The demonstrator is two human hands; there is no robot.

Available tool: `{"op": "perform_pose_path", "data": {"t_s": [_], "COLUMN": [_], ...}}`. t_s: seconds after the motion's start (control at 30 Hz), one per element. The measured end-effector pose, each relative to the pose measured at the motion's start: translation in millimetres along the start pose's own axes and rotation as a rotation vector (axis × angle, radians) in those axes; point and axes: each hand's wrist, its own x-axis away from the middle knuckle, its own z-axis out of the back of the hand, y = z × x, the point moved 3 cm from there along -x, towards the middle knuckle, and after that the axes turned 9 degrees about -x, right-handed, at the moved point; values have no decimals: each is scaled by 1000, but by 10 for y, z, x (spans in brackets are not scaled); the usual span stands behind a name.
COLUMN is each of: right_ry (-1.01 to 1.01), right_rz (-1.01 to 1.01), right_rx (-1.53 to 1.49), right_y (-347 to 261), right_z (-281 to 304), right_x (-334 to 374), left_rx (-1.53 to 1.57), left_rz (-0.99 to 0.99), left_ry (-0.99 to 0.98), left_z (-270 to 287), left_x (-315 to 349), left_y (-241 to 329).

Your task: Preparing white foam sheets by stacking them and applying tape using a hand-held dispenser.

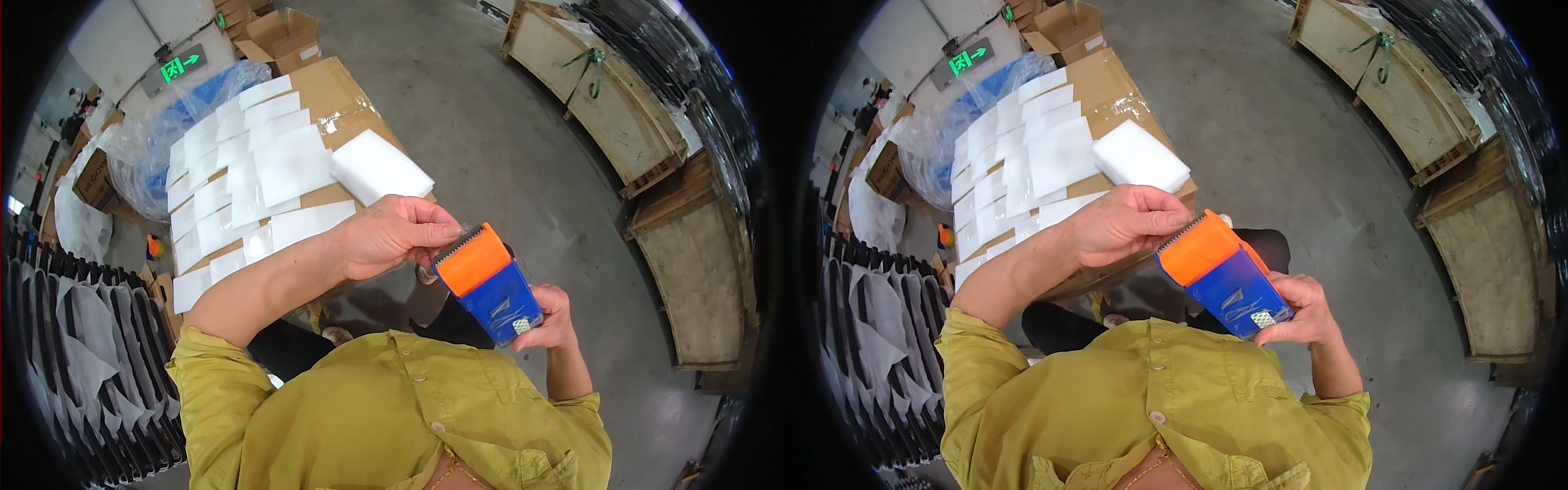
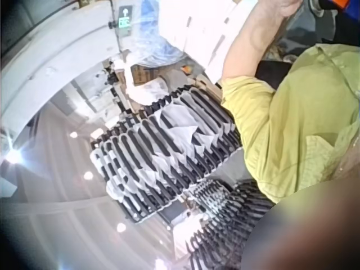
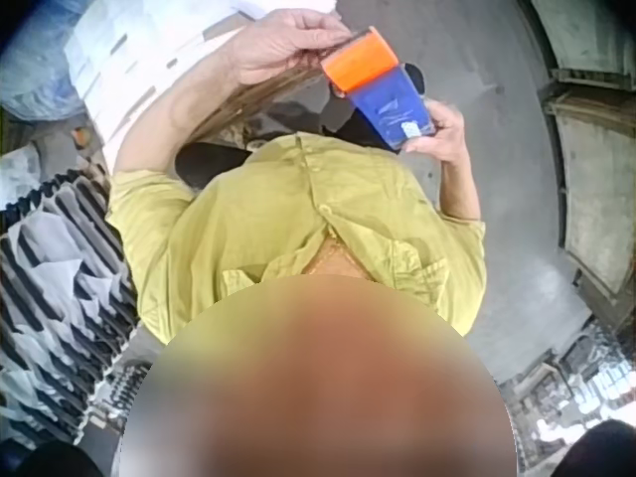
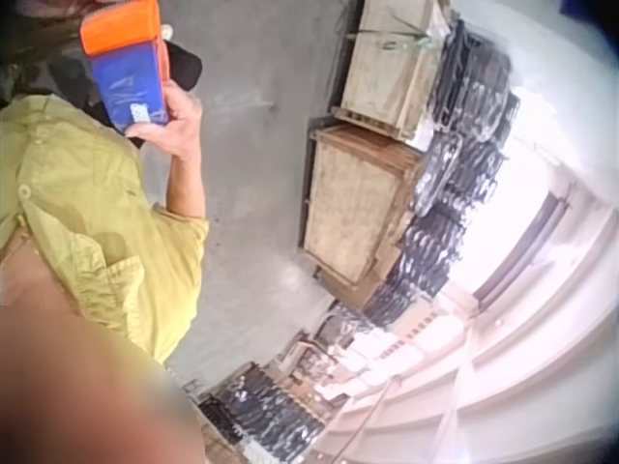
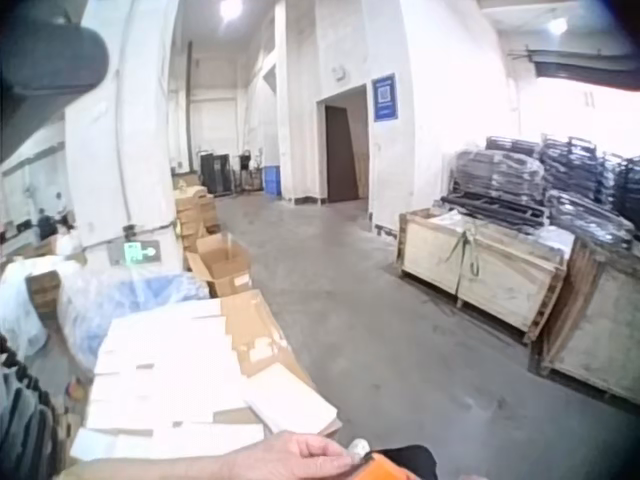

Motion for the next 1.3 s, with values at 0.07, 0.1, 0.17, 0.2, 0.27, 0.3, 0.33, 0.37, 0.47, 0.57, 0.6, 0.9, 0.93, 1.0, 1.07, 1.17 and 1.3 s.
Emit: {"op": "perform_pose_path", "data": {"t_s": [0.07, 0.1, 0.17, 0.2, 0.27, 0.3, 0.33, 0.37, 0.47, 0.57, 0.6, 0.9, 0.93, 1.0, 1.07, 1.17, 1.3], "right_ry": [-1, 6, 11, 21, 27, 71, 115, 112, 194, 193, 202, 266, 258, 258, 264, 257, 265], "right_rz": [-9, -36, -63, -84, -105, -159, -214, -216, -363, -398, -399, -505, -519, -534, -585, -612, -588], "right_rx": [3, -35, -74, -125, -178, -251, -324, -322, -242, -211, -209, -295, -299, -314, -358, -375, -414], "right_y": [3, 16, 29, 31, 31, 40, 48, 17, -90, -226, -247, -181, -166, -132, -54, 9, 4], "right_z": [6, 11, 18, 15, -15, -23, -25, -27, 14, 105, 121, 106, 116, 125, 134, 87, 99], "right_x": [11, 16, 30, 39, 56, 73, 74, 44, 22, 52, 48, -440, -484, -558, -591, -590, -544], "left_rx": [-3, 33, 70, 3, -62, -211, -359, -356, -568, -618, -700, -1392, -1395, -1455, -1512, -1586, -941], "left_rz": [-24, 15, 53, 29, 5, -34, -74, -77, -57, -111, -130, -461, -478, -395, -311, -339, -550], "left_ry": [-7, 51, 111, 100, 93, 200, 307, 309, 482, 688, 739, 1024, 1058, 1085, 1111, 1522, 1178], "left_z": [-16, -17, -2, 1, 4, 25, 48, 53, 187, 539, 677, 1232, 1269, 1329, 1398, 1408, 1133], "left_x": [-3, 0, 1, 13, 30, 23, 23, 19, 11, -7, -46, -237, -245, -270, -350, -287, 70], "left_y": [14, 29, 35, 46, 43, 39, 50, 82, 212, 367, 415, 248, 226, 166, 68, 16, 28]}}
